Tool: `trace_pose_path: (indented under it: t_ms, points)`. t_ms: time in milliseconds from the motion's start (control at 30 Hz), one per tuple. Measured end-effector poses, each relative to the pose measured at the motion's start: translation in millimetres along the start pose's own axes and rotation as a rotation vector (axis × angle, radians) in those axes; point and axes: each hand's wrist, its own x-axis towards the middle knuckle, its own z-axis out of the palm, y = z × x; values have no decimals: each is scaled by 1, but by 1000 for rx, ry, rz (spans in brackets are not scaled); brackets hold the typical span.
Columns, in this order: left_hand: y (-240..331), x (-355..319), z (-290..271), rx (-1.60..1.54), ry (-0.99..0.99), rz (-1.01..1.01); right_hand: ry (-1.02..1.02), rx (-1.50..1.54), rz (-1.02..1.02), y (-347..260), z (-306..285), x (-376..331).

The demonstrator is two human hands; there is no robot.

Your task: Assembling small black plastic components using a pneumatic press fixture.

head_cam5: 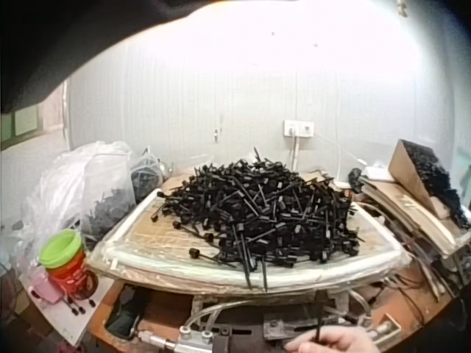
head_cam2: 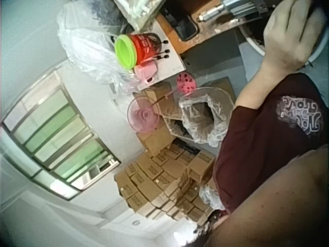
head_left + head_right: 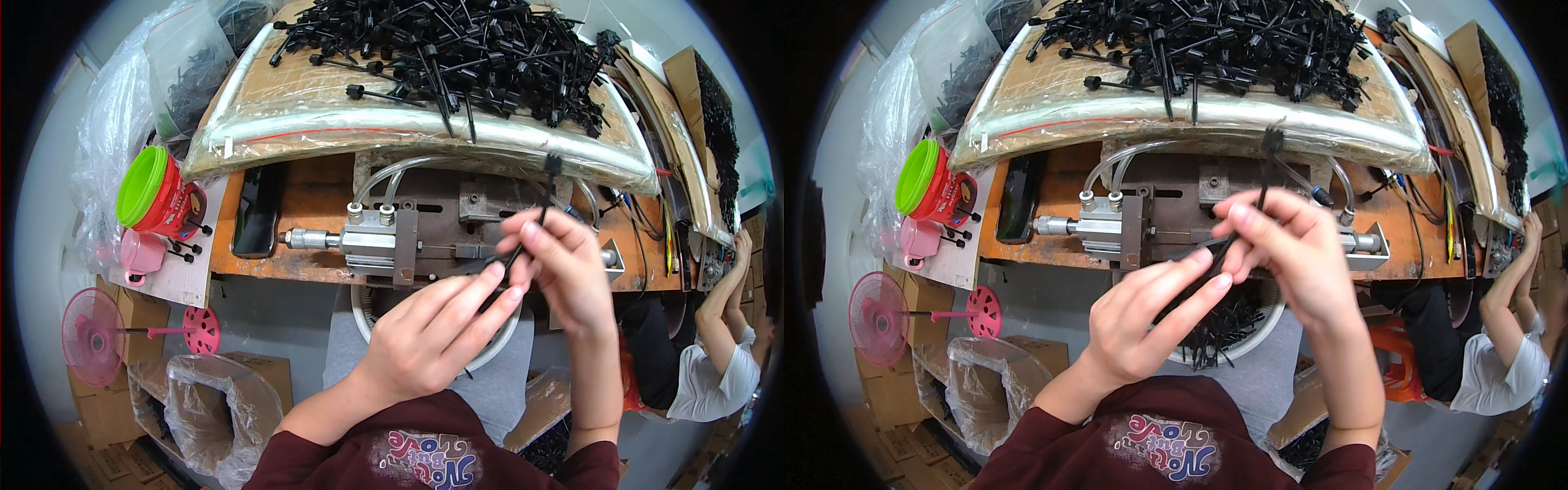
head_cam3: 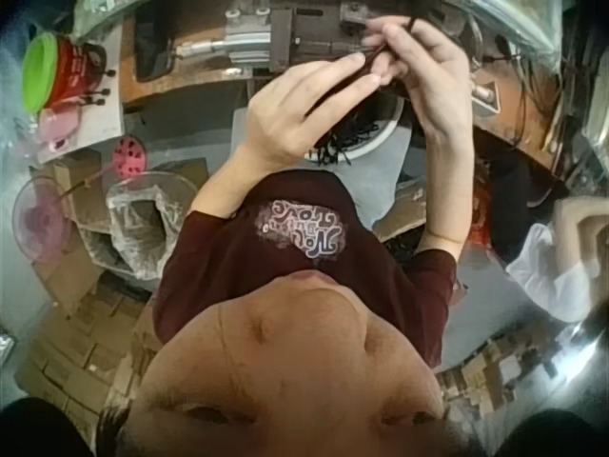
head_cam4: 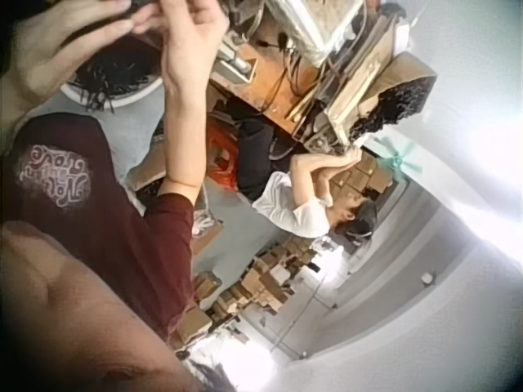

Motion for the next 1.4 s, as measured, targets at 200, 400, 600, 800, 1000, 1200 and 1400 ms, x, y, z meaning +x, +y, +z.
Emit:
trace_pose_path:
  t_ms: [200,400,600,800,1000,1200,1400]
  points:
    - [5,-16,5,-232,10,-145,105,140,10,23,-1,-21]
    - [8,-22,15,-230,-95,-376,432,-247,-365,20,3,-45]
    - [-1,-31,42,-22,-191,-217,434,-208,-417,31,-4,-52]
    - [-4,-25,47,109,-210,-182,459,-297,-480,32,5,-60]
    - [-9,-21,47,76,-211,-205,539,-500,-636,38,3,-60]
    - [-7,-21,46,82,-227,-225,449,-1099,-811,36,-5,-60]
    - [-7,-16,37,-77,-244,-314,438,-1300,-886,37,-8,-57]
